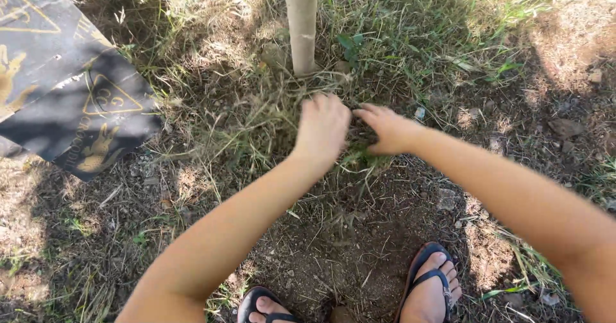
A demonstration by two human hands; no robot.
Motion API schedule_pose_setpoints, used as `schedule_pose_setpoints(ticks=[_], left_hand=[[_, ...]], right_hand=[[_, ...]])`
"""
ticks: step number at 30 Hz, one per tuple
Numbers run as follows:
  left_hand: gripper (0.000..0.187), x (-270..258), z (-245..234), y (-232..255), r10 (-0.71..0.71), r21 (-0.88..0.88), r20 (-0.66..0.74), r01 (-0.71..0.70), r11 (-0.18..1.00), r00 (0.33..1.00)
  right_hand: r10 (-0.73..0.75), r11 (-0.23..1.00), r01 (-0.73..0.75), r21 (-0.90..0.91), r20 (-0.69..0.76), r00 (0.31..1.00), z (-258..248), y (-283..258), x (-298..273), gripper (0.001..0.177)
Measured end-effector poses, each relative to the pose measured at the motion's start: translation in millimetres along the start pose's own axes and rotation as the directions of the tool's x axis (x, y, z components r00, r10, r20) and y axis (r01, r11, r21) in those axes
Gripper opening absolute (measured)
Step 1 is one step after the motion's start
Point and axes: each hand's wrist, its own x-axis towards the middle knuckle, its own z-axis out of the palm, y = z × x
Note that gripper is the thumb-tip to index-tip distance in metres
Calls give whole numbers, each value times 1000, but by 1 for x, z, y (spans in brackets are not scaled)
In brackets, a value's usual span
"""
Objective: The person clears grass and weeds from the ground by hand.
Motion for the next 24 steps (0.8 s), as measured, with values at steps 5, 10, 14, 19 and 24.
schedule_pose_setpoints(ticks=[5, 10, 14, 19, 24], left_hand=[[131, -6, 84, 0, -25, -60, -78, 21, 998, 997], [59, -35, 120, -22, 16, -130, 273, 20, 991, 962], [19, -53, 108, -28, 148, -305, 161, -94, 948, 976], [30, -61, 70, -38, 121, -364, 78, -85, 928, 990], [74, -65, 60, -48, 36, -352, 101, 2, 936, 994]], right_hand=[[-9, 1000, 8, -19, -52, 999, 44, -50, -4, 121], [-8, 1000, 11, 15, -195, 981, 50, -64, 3, 111], [-37, 999, 35, -17, -227, 973, 28, -83, 15, 103], [10, 996, -16, -92, -65, 998, 57, -86, 35, 60], [110, 994, -110, 11, -121, 987, 67, -75, 33, 21]])
